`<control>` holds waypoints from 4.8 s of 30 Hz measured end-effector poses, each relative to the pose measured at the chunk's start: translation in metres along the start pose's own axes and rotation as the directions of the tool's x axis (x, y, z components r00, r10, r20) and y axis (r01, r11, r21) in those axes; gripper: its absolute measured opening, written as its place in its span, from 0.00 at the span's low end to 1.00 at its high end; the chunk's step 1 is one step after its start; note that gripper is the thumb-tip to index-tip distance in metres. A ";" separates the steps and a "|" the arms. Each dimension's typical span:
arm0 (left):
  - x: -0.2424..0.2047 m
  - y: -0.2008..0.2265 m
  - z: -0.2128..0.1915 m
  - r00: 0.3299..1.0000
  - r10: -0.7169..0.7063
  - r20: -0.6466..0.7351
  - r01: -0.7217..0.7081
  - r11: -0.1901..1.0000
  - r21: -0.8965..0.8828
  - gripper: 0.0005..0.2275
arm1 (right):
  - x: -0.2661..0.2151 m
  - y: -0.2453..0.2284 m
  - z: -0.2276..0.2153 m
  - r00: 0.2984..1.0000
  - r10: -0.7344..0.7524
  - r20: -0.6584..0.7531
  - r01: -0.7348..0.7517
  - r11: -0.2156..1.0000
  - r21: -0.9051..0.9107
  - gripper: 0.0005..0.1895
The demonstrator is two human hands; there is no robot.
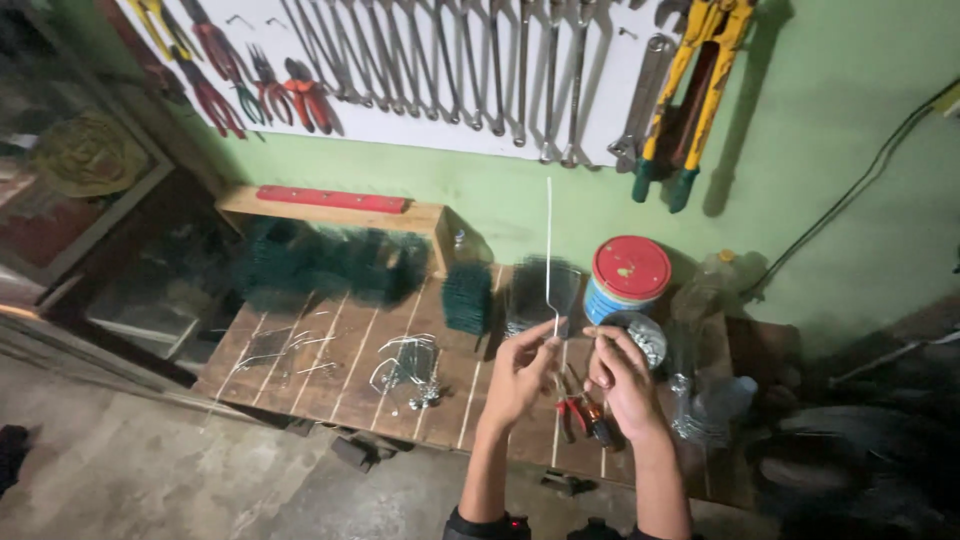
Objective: The person uses a screwdriver and pliers to bend and secure wire mesh pieces on a wooden workbench. They repeatedly shape wire frames, attach mesh, and stack the finished units. The person also handles a long wire and begins to bend it into a frame shape.
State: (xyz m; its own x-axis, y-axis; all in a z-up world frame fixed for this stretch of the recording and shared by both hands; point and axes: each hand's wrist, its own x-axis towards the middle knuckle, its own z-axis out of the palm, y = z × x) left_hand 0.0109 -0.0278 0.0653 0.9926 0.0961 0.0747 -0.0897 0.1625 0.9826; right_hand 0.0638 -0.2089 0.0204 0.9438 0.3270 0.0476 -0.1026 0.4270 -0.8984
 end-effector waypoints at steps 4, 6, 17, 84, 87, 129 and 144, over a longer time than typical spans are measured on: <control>0.007 -0.010 0.012 0.997 -0.009 -0.080 0.013 0.999 0.043 0.16 | 0.003 -0.010 -0.006 0.999 -0.005 0.034 0.006 0.999 -0.033 0.14; 0.008 -0.011 0.016 0.991 -0.026 -0.131 0.031 0.999 0.032 0.15 | 0.005 -0.011 -0.009 0.999 0.003 0.034 -0.001 0.999 -0.048 0.15; 0.030 -0.040 0.004 0.884 0.272 -0.379 -0.331 0.939 -0.098 0.12 | 0.015 0.002 0.034 0.986 0.120 0.114 -0.153 0.927 0.343 0.11; 0.075 0.003 -0.253 0.968 0.155 -0.197 -0.212 0.926 -0.311 0.13 | 0.092 0.088 0.273 1.000 0.015 0.020 -0.019 0.976 0.218 0.07; 0.074 -0.011 -0.248 0.957 0.148 -0.251 -0.242 0.885 -0.398 0.11 | 0.089 0.096 0.274 0.999 -0.002 0.052 -0.018 0.930 0.368 0.07; 0.067 0.002 -0.278 0.996 0.006 0.084 0.024 0.934 -0.357 0.19 | 0.084 0.109 0.229 0.965 -0.144 -0.219 0.107 0.979 -0.172 0.19; 0.064 0.004 -0.269 0.998 0.054 0.022 -0.041 0.920 -0.391 0.16 | 0.075 0.094 0.259 0.824 -0.547 0.149 0.308 0.212 -0.927 0.09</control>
State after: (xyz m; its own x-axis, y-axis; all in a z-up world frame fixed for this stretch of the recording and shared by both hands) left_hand 0.0518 0.2428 0.0288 0.9879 0.0827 0.1311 -0.1550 0.5294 0.8341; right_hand 0.0438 0.0742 0.0530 0.7869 0.1614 0.5956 0.5606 -0.5903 -0.5808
